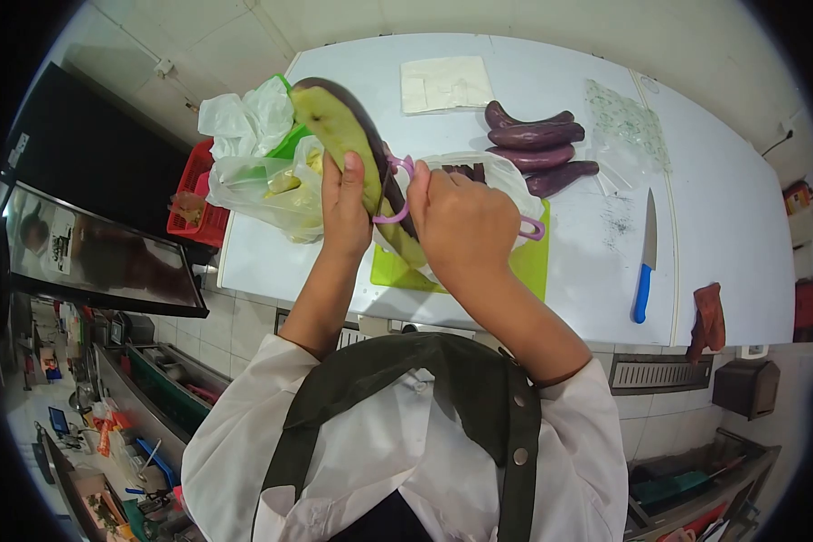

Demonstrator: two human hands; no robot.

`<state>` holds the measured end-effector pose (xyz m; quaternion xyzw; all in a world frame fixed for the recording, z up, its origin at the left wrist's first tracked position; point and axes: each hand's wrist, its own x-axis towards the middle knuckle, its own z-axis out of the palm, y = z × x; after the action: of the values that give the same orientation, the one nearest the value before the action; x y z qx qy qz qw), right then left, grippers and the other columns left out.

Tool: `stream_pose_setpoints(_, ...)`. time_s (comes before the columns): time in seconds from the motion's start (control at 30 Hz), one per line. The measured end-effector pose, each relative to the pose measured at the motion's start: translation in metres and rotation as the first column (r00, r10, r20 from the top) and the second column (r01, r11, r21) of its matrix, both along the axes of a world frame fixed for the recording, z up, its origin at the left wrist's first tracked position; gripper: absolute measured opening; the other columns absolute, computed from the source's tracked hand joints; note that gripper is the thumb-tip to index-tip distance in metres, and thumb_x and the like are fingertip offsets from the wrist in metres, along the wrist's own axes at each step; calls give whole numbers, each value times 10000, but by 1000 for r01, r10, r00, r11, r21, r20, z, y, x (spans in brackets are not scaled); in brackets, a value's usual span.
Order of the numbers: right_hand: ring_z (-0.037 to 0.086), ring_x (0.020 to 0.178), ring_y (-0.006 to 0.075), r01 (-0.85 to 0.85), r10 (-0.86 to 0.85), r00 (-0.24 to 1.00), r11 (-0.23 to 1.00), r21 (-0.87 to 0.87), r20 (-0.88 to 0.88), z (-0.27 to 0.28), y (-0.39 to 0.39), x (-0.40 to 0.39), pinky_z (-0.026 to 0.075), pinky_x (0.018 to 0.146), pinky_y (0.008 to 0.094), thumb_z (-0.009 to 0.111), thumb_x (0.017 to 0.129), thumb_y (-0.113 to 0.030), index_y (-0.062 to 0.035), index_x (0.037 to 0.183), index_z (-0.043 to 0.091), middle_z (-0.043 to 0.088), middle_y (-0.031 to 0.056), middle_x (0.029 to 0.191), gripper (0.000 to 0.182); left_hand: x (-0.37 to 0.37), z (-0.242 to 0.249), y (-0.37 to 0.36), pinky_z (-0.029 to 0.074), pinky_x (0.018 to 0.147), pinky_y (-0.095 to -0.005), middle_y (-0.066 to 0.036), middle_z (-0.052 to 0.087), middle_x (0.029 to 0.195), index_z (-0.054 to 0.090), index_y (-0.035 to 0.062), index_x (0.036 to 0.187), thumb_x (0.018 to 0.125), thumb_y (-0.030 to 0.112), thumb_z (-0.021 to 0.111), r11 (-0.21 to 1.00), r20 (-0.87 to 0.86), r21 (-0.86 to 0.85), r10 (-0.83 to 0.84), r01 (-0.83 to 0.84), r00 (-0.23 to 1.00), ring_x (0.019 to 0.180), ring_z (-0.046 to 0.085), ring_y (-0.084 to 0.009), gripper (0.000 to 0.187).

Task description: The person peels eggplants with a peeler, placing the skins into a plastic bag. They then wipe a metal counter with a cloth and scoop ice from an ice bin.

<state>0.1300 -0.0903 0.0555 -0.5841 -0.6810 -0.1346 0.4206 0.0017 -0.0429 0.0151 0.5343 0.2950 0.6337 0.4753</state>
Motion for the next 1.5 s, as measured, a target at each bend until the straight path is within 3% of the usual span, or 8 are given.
stream_pose_setpoints(0.13, 492, 373, 256, 41, -42, 995, 999, 16, 93, -5, 9, -7, 374, 371, 358, 553, 833, -220, -84, 510, 551, 515, 79, 460, 351, 0, 3, 0, 389, 849, -243, -32, 490, 1088, 327, 54, 1285, 953, 273, 444, 996, 212, -59, -48, 61, 976, 955, 468, -91, 415)
stream_pose_setpoints(0.17, 497, 382, 260, 46, -43, 992, 999, -19, 118, -6, 9, -8, 376, 375, 363, 539, 844, -226, -84, 510, 552, 516, 84, 463, 363, 3, 4, 0, 449, 735, -269, -76, 526, 957, 376, 83, 1163, 953, 336, 414, 996, 248, -78, -17, 37, 969, 827, 517, -142, 331)
stream_pose_setpoints(0.57, 510, 392, 282, 63, 1, 977, 954, -293, 212, -44, 15, 22, 400, 392, 385, 508, 850, -271, -88, 495, 570, 516, 99, 449, 404, -2, 10, 14, 464, 702, -309, -100, 514, 886, 385, 62, 1076, 940, 372, 429, 998, 371, 24, -59, 54, 927, 766, 525, -180, 342)
stream_pose_setpoints(0.7, 530, 416, 291, 41, 38, 978, 928, -369, 204, -57, 22, 30, 415, 418, 400, 489, 857, -302, -96, 519, 597, 530, 106, 464, 410, 1, 24, 26, 466, 704, -311, -115, 518, 888, 381, 54, 1085, 929, 391, 445, 995, 153, 81, -63, 51, 986, 766, 529, -187, 377)
stream_pose_setpoints(0.87, 554, 451, 294, 121, 55, 913, 910, -398, 403, -88, 25, 64, 417, 414, 399, 486, 864, -319, -90, 524, 603, 545, 120, 488, 427, -6, 31, 45, 467, 665, -296, -93, 533, 862, 371, 60, 1094, 919, 368, 485, 997, 338, 81, -14, -14, 941, 727, 534, -165, 372)
stream_pose_setpoints(0.97, 570, 492, 267, 195, -27, 936, 869, -455, 350, -58, 19, 63, 416, 484, 387, 503, 867, -291, -96, 593, 606, 581, 89, 549, 352, -10, 39, 47, 453, 691, -324, -109, 500, 893, 389, 66, 1079, 914, 431, 459, 991, 247, 134, -35, 1, 968, 767, 506, -199, 407)
stream_pose_setpoints(1.3, 461, 781, 226, -139, 148, 982, 987, -75, 120, -20, 9, 77, 302, 772, 370, 548, 813, -166, -58, 850, 561, 495, 56, 818, 114, -4, 30, 42, 427, 665, -318, -100, 489, 869, 404, 44, 1062, 886, 222, 531, 983, 193, -6, -179, 183, 965, 729, 492, -184, 281)
stream_pose_setpoints(1.5, 478, 851, 204, -87, 95, 984, 994, -60, 150, -40, 20, 77, 284, 813, 355, 594, 730, -67, -91, 912, 574, 505, 31, 881, 185, -2, 35, 21, 408, 647, -307, -71, 455, 829, 412, 47, 1040, 825, 85, 543, 940, 306, -140, -258, 311, 916, 717, 472, -161, 254)
